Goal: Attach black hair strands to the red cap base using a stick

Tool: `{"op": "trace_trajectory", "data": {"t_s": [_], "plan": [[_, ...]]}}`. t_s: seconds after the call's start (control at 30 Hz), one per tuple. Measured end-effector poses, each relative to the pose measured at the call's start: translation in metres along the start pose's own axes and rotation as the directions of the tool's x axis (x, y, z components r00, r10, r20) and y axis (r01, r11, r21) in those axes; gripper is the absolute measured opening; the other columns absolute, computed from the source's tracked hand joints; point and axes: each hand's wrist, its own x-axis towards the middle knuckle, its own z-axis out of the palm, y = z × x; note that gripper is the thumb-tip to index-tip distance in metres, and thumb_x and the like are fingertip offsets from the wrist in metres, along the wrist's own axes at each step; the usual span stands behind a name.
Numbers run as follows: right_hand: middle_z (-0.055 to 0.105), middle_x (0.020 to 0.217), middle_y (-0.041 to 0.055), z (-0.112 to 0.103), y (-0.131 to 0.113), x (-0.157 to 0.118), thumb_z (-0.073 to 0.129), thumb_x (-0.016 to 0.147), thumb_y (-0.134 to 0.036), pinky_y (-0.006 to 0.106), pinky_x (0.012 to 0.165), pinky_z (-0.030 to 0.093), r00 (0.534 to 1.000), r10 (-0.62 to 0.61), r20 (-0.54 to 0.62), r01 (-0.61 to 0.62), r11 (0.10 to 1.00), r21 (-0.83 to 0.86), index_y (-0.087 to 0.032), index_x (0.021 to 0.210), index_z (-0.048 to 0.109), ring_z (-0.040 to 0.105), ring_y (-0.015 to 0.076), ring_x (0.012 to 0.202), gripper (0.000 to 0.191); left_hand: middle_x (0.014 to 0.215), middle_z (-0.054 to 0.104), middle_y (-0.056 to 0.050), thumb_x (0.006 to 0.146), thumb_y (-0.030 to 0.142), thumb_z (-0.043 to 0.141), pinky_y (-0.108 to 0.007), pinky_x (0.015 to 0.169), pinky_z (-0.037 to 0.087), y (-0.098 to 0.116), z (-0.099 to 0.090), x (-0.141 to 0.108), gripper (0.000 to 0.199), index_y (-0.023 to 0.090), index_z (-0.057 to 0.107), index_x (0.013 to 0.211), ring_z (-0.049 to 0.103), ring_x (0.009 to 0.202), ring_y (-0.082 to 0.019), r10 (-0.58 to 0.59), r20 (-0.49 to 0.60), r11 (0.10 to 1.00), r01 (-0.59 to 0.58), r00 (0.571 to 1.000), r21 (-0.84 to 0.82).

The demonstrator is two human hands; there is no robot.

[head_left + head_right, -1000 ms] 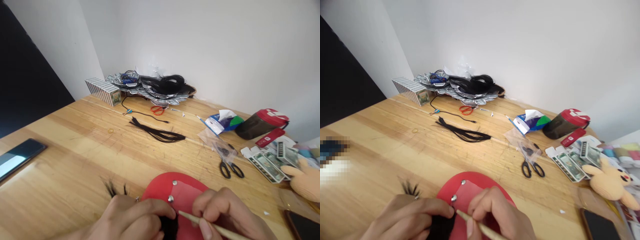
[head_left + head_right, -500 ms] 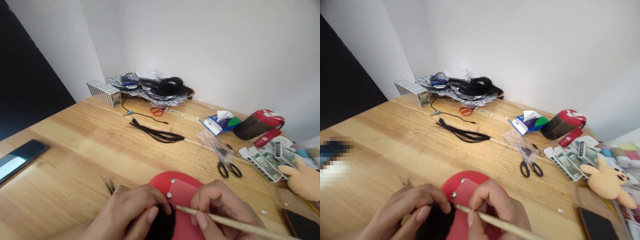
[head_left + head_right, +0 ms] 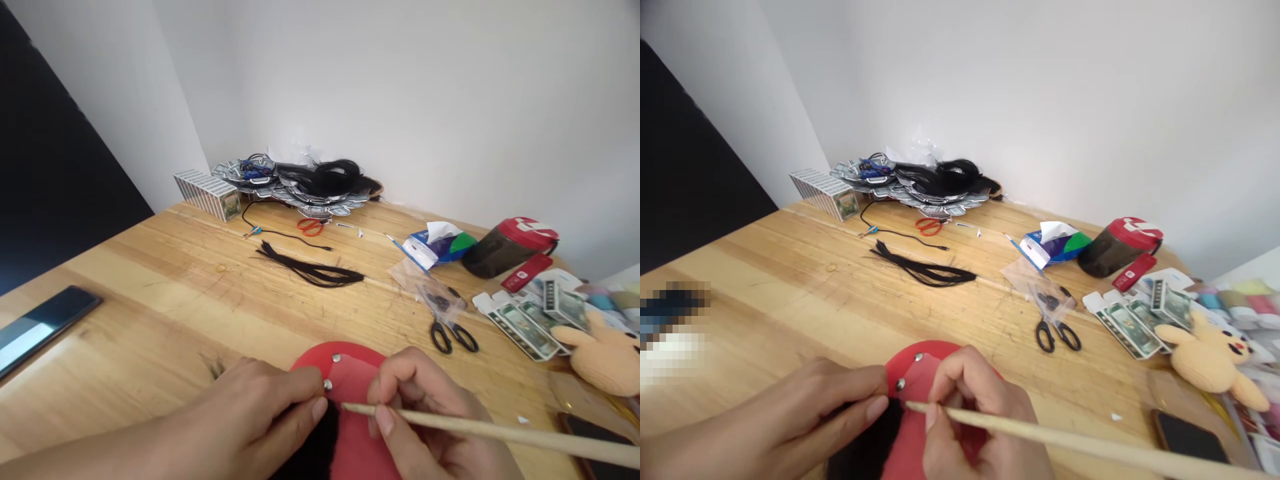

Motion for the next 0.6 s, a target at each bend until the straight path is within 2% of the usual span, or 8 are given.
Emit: {"op": "trace_trajectory", "data": {"t_s": [0.13,0.23,0.4,0.6], "plan": [[0.044,0.056,-0.0065,0.0,-0.001,0.0,0.054,0.078,-0.02,0.019,0.043,0.03,1.0,0.0,0.0,0.0,1.0,0.007,-0.024,0.071,0.048,0.042,0.0103,0.047,0.01,0.072,0.065,0.001,0.098,0.031,0.034,-0.017,0.061,0.047,0.011,-0.006,0.007,0.034,0.021,0.063,0.084,0.06,0.062,-0.011,-0.031,0.079,1.0,0.03,0.996,0.005],[0.046,0.056,-0.0056,0.003,-0.002,-0.001,0.053,0.079,-0.024,0.02,0.045,0.031,0.999,0.0,-0.047,0.002,0.999,0.032,-0.024,0.071,0.05,0.043,0.0114,0.049,0.008,0.076,0.068,0.0,0.098,0.029,0.034,-0.018,0.061,0.047,0.012,-0.007,0.012,0.034,0.019,0.064,0.085,0.061,0.065,-0.012,-0.044,0.12,0.999,0.045,0.992,-0.005],[0.043,0.055,-0.0075,0.005,-0.006,-0.001,0.054,0.077,-0.022,0.02,0.044,0.029,0.997,0.007,-0.079,0.001,0.996,0.09,-0.023,0.069,0.048,0.04,0.01,0.047,0.01,0.075,0.069,-0.001,0.097,0.026,0.036,-0.018,0.058,0.045,0.012,-0.007,0.016,0.032,0.019,0.064,0.083,0.062,0.064,-0.012,-0.033,0.105,0.999,0.028,0.994,0.043],[0.045,0.057,-0.0066,0.0,-0.001,0.0,0.051,0.082,-0.023,0.021,0.047,0.036,0.998,-0.051,-0.034,0.051,0.999,-0.001,-0.024,0.073,0.048,0.047,0.0125,0.051,0.01,0.073,0.07,-0.002,0.096,0.024,0.038,-0.018,0.056,0.045,0.018,-0.008,0.015,0.029,0.018,0.06,0.078,0.063,0.058,-0.013,0.021,0.106,0.978,-0.042,0.994,0.202]]}}
